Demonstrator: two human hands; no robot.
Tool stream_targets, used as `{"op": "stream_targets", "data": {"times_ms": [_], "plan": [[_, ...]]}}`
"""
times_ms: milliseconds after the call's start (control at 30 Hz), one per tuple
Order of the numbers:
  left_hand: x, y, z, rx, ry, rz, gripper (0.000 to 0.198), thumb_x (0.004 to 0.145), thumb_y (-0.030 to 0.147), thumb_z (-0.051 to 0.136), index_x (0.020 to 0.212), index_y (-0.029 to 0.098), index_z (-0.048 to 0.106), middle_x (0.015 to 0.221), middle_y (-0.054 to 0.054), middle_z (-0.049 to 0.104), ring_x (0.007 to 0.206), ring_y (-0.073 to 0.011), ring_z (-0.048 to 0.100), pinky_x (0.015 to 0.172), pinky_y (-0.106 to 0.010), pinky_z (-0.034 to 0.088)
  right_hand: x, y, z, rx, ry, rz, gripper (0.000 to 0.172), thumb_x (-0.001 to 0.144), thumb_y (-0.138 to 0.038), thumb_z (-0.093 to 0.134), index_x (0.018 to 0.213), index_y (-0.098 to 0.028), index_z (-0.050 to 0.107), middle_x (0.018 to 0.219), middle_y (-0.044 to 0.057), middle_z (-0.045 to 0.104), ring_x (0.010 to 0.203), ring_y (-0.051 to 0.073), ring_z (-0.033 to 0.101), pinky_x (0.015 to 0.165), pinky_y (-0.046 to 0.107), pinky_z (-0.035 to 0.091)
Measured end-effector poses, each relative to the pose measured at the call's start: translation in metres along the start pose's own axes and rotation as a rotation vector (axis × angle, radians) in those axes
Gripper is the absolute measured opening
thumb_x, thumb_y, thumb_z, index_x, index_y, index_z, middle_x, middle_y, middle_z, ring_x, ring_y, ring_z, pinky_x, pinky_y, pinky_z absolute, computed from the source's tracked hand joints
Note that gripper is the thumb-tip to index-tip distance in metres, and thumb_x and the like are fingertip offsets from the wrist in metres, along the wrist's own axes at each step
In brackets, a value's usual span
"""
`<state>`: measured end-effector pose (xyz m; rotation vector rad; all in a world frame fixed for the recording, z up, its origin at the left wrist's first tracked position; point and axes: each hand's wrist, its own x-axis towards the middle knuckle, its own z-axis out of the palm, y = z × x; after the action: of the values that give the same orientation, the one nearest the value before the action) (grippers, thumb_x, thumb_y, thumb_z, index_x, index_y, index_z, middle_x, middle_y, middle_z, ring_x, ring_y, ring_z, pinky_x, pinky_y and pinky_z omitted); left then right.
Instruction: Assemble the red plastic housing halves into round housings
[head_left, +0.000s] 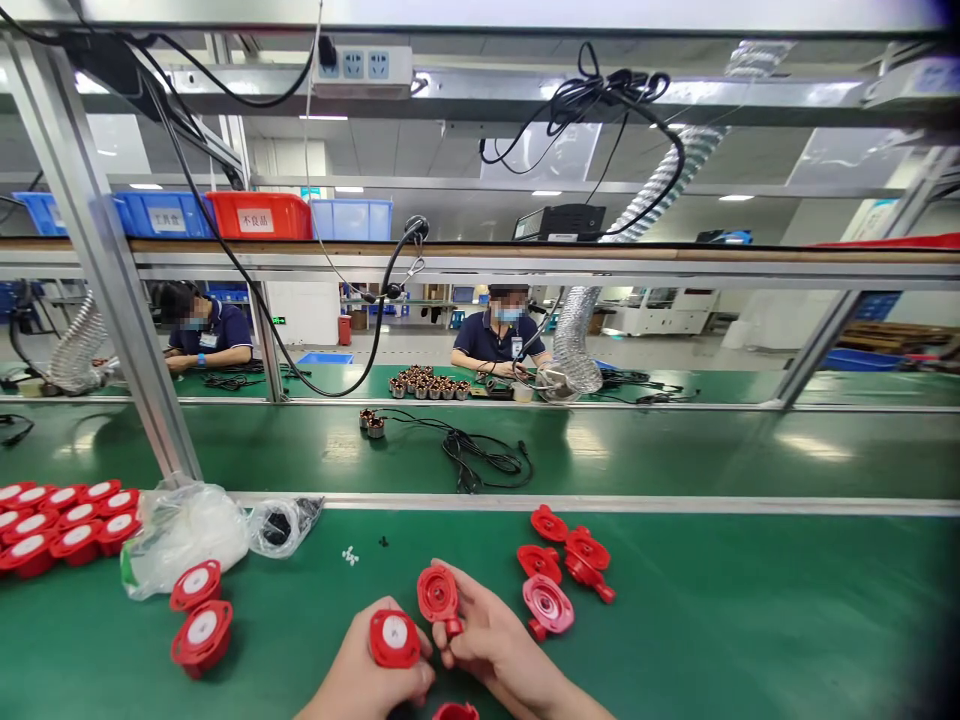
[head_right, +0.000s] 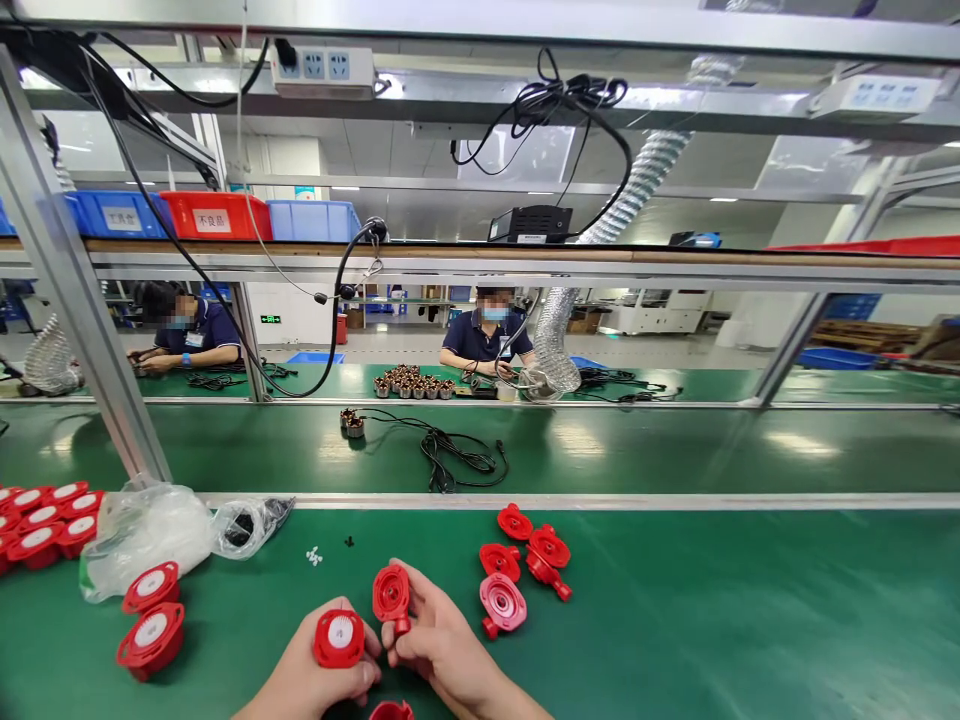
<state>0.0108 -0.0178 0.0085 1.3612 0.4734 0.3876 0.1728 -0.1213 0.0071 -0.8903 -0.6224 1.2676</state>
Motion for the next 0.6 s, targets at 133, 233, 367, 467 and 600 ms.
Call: {"op": "stream_targets", "data": {"times_ms": [133,233,367,467,600], "plan": [[-0.001,0.003,0.005,0.048,-0.013,0.036,0.032,0.067,0.028,0.081,0.082,0.019,0.054,0.07,0.002,0.065,0.05,-0.0103,0.047,0.046,-0.021,0.04,-0.004,0.005,-0.001,-0.19,-0.079,-0.124,0.077,0.078,-0.039,0.083,0.145,-0.025,0.048,0.123,0.011,0.058,0.079,0.016,0.061,0.069,0.029,0.05],[-0.002,0.002,0.005,0.159,0.1,0.122,0.027,0.063,0.018,0.077,0.075,0.017,0.053,0.064,0.005,0.056,0.057,-0.0097,0.044,0.053,-0.02,0.037,-0.008,0.007,-0.001,-0.47,-0.038,-0.218,0.067,0.09,-0.053,0.072,0.145,-0.024,0.048,0.114,0.01,0.061,0.08,0.018,0.059,0.073,0.031,0.05],[-0.003,0.009,0.006,0.225,0.099,0.11,0.022,0.058,0.012,0.07,0.073,0.017,0.055,0.06,0.006,0.053,0.054,-0.0102,0.043,0.05,-0.021,0.035,-0.016,-0.001,0.004,-0.782,-0.055,-0.384,0.057,0.096,-0.045,0.064,0.147,-0.025,0.05,0.111,0.01,0.061,0.087,0.021,0.059,0.08,0.034,0.052],[-0.005,0.022,0.012,0.16,-0.044,0.103,0.021,0.061,0.01,0.065,0.081,0.014,0.063,0.07,0.001,0.064,0.058,-0.0124,0.051,0.056,-0.023,0.042,-0.019,-0.007,0.009,-0.876,-0.143,-0.506,0.055,0.091,-0.035,0.064,0.145,-0.028,0.053,0.134,0.013,0.054,0.094,0.023,0.06,0.08,0.033,0.052],[-0.007,0.031,0.018,0.175,-0.066,0.193,0.018,0.061,0.008,0.056,0.075,0.013,0.067,0.075,-0.002,0.069,0.072,-0.0165,0.058,0.068,-0.024,0.046,-0.021,-0.008,0.014,-0.912,-0.197,-0.483,0.055,0.082,-0.026,0.069,0.135,-0.027,0.06,0.122,0.011,0.059,0.09,0.022,0.059,0.076,0.031,0.051]]}}
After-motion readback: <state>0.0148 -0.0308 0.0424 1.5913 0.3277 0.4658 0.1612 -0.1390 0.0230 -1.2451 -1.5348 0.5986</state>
